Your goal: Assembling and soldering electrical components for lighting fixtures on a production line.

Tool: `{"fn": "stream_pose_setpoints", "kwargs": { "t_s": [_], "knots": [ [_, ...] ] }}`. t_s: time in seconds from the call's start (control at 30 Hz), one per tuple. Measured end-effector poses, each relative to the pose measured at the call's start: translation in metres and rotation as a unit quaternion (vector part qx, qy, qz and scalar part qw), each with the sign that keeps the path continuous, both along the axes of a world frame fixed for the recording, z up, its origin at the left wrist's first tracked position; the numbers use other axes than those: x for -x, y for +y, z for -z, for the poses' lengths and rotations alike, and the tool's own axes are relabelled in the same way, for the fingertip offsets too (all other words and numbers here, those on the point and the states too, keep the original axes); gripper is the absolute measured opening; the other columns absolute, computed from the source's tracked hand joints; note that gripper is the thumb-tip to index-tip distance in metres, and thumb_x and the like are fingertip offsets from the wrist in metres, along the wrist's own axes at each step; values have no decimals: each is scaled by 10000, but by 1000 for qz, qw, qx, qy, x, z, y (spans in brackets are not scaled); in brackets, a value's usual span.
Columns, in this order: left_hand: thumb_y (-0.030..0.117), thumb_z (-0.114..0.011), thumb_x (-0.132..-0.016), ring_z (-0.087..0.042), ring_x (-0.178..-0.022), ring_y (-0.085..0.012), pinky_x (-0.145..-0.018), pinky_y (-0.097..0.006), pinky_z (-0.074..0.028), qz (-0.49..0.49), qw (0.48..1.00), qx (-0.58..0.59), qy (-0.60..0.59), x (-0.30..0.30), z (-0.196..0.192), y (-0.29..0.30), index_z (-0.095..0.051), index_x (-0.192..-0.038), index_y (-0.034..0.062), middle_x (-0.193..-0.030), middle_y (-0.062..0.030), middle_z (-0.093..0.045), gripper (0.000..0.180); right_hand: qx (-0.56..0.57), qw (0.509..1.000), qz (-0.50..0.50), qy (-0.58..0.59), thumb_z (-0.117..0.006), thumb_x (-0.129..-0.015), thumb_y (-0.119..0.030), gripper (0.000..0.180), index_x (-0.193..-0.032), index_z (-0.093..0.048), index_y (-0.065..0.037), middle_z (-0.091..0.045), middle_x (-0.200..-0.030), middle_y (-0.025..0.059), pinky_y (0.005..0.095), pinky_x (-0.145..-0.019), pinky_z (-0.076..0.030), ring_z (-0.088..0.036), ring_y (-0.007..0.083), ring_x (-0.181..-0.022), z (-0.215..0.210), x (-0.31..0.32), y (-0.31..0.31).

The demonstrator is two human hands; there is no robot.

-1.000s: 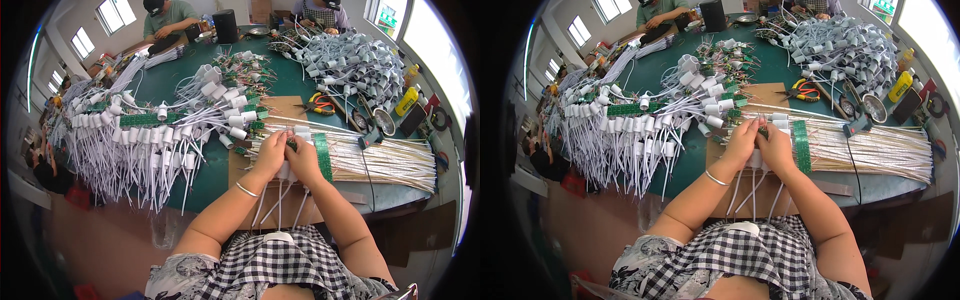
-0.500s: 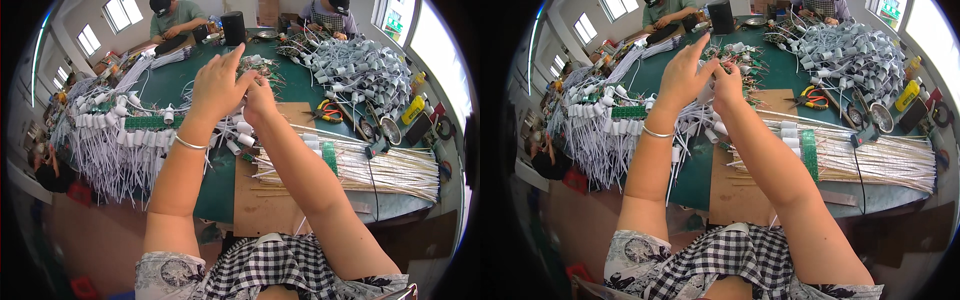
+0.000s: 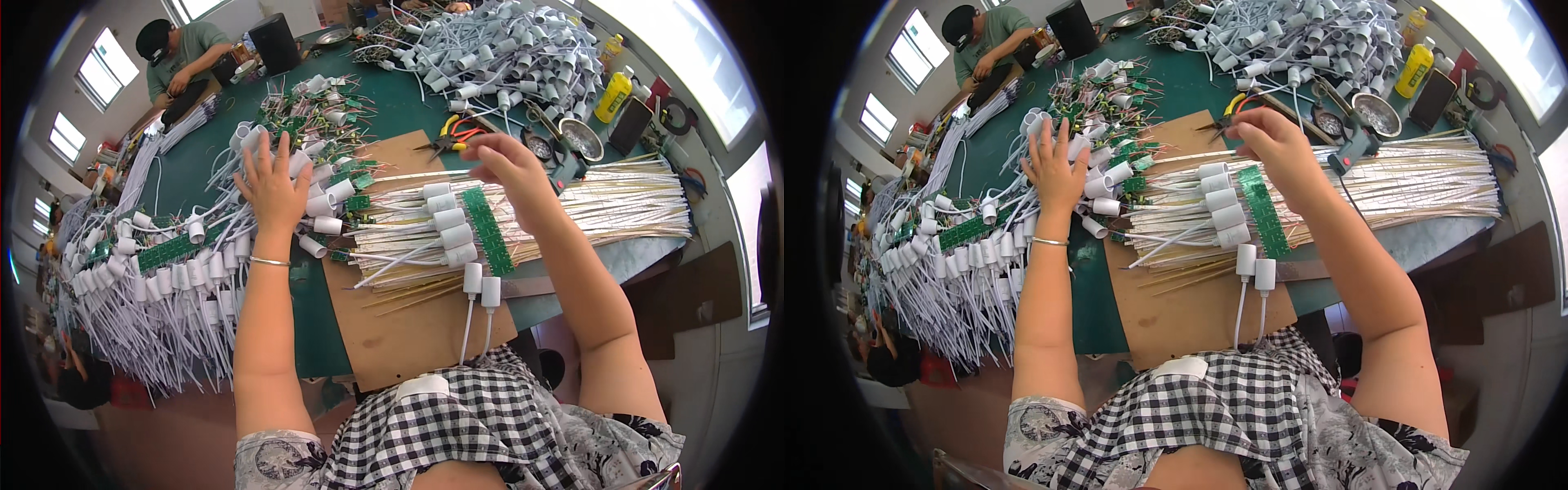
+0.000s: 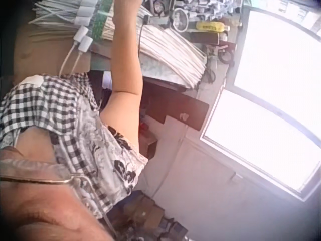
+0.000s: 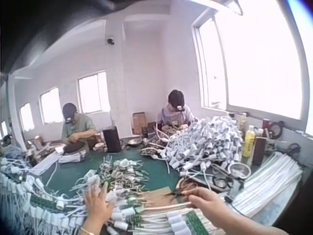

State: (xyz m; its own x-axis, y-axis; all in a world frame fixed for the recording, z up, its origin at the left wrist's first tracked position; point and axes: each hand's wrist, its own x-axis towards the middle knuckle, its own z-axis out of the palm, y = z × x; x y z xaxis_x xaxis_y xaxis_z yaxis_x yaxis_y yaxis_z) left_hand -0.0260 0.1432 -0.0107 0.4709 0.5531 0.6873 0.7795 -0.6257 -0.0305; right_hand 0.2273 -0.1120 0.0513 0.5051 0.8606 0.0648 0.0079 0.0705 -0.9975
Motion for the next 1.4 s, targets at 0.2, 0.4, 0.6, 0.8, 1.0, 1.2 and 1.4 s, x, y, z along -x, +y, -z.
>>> {"fn": "stream_pose_setpoints", "kwargs": {
  "t_s": [0.2, 0.4, 0.6, 0.8, 1.0, 1.2, 1.4],
  "knots": [
    [291, -671, -820, -358, -1316, -364, -1061, -559, -282, 182, 978, -76, -70, -66, -34, -52, -551, -1276, 140, -1382, -103, -459, 495, 64, 914, 42, -399, -647, -838, -83, 229, -1059, -619, -32, -634, -1035, 140, 381, -879, -465, -602, 294, -964, 37, 37, -97],
    [345, -703, -807, -556, -1134, -353, -993, -433, -407, 313, 891, 287, 162, -155, -19, -131, -615, -1187, 28, -1167, -174, -634, 503, 32, 881, 195, -429, -710, -742, -75, 290, -1009, -595, -63, -582, -1059, 119, 416, -883, -414, -541, 317, -1019, 80, 68, -129],
    [321, -793, -736, -611, -880, -215, -817, -367, -454, 316, 781, 528, 105, -147, -39, -141, -613, -1029, 26, -929, -96, -663, 453, 160, 877, 164, -422, -729, -779, -223, 371, -1090, -610, -60, -578, -1104, 112, 393, -871, -401, -533, 307, -1017, 94, 52, -166],
    [-24, -764, -727, -570, -751, -63, -660, -215, -469, 404, 638, 656, -20, -77, -116, -163, -502, -861, 75, -796, 6, -591, 310, 14, 938, 27, -346, -742, -812, -356, 569, -1272, -574, -67, -561, -1179, 102, 386, -967, -397, -533, 242, -1053, 76, 37, -144],
    [38, -813, -729, -568, -748, -58, -668, -196, -469, 422, 691, 581, -85, -34, -175, -183, -481, -881, 86, -822, 8, -591, 368, -102, 986, -133, 0, -765, -824, -334, 493, -1200, -608, -56, -567, -1050, 61, 241, -699, -452, -535, 88, -851, -17, 55, -98],
    [67, -839, -705, -589, -783, -82, -719, -219, -490, 449, 711, 521, -150, -14, -177, -183, -498, -916, 76, -869, -22, -617, 401, -128, 964, -64, -222, -745, -839, -194, 182, -857, -664, -31, -581, -666, -21, 238, -558, -406, -510, 67, -612, -65, 63, -88],
    [95, -822, -722, -598, -733, -130, -644, -236, -472, 582, 689, 376, -214, 19, -108, -181, -565, -914, 68, -858, -83, -662, 322, -352, 930, -90, 61, -584, -945, -149, 136, -860, -573, -44, -500, -706, -20, 204, -498, -345, -424, 45, -576, -71, 29, -112]
  ]
}}
